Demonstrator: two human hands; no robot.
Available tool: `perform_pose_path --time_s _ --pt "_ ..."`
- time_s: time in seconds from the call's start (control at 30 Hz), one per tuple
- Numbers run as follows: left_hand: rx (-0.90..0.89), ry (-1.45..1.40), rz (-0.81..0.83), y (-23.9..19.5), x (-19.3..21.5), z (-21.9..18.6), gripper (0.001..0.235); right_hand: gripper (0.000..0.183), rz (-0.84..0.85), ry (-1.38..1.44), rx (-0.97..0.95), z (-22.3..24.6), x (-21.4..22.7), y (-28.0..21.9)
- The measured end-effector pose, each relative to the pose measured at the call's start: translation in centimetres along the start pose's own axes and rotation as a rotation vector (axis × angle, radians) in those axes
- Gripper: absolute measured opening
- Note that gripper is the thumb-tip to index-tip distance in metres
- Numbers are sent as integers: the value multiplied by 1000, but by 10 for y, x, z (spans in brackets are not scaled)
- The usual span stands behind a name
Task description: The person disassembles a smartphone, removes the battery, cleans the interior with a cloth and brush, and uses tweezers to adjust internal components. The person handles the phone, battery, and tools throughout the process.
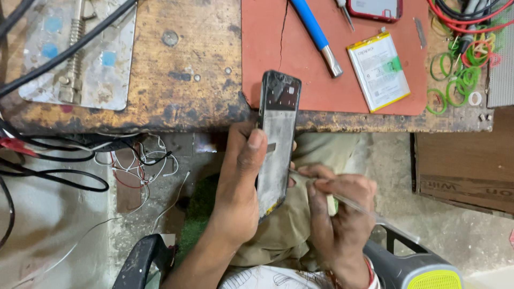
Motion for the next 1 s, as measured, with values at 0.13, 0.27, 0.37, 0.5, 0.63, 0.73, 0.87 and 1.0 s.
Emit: perform_pose_path --time_s 0.13,0.27,0.37,0.5,0.63,0.73,0.87,1.0 --pt "17 10 -37 4 1 3 50 22 -105 135 7 -18 -13 41" --pt "10 -18 -33 4 -1 5 48 22 -138 429 8 -25 -23 69" --pt "-1 -25 -36 4 0 3 48 27 -56 271 -4 -7 -10 37" --pt "-9 64 -23 0 4 7 48 27 3 153 -7 1 -3 -10" --pt "-36 64 -12 4 0 10 49 25 -83 156 26 -13 -10 11" --pt "-29 34 -39 4 -2 10 48 19 -100 143 19 -28 -15 56" --pt "-55 110 -19 6 -5 2 49 15 -104 311 57 -32 -20 90" --pt "-82 97 2 5 -3 -1 49 19 -76 314 44 -25 -15 60"
Point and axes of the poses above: each hand's wrist, its own y-axis towards the middle knuckle, its own x-axis out of the back of the hand, z = x × y, the point moved 1 cm from there along y, towards the middle knuckle, and after that the axes turned 7 degrees about z, right-handed, at the moved point
